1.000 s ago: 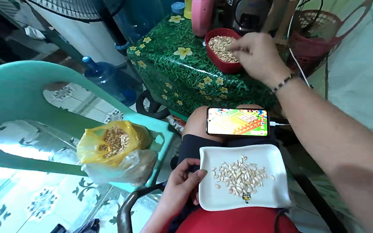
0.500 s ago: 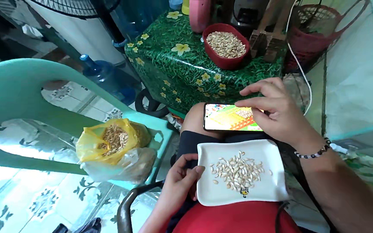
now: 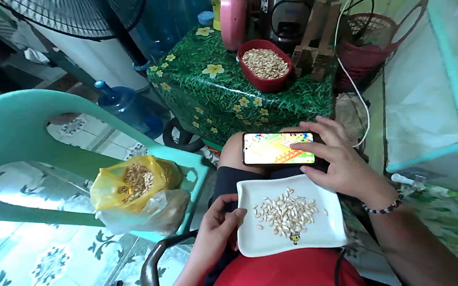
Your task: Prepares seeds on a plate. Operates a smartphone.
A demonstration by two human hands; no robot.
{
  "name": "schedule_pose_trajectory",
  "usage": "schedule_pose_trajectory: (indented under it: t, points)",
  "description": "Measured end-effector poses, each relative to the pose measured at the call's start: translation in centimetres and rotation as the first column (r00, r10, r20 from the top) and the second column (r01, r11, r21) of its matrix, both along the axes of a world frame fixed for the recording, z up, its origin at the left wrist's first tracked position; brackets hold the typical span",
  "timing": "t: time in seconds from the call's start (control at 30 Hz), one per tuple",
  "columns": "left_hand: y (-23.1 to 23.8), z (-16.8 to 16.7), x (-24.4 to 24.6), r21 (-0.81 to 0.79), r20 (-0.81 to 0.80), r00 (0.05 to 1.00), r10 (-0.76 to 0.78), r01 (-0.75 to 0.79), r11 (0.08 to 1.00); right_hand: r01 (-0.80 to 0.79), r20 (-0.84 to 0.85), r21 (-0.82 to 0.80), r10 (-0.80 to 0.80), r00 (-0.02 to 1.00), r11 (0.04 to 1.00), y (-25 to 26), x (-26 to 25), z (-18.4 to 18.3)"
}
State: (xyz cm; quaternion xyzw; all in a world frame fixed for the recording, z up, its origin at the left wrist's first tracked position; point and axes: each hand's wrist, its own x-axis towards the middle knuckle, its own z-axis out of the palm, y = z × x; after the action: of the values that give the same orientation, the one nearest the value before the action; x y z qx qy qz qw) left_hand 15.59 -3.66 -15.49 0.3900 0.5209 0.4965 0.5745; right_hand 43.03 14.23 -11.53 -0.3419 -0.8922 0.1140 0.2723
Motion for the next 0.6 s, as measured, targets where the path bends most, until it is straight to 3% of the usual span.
schedule_pose_trajectory:
  t: [0.6]
  points:
    - [-0.2,-0.3,0.0,0.018,0.012,1.0,-0.007,0.007,1.0,-0.081,0.074,0.041,0.078,0.994,0.996,-0.3,-3.2,0.3]
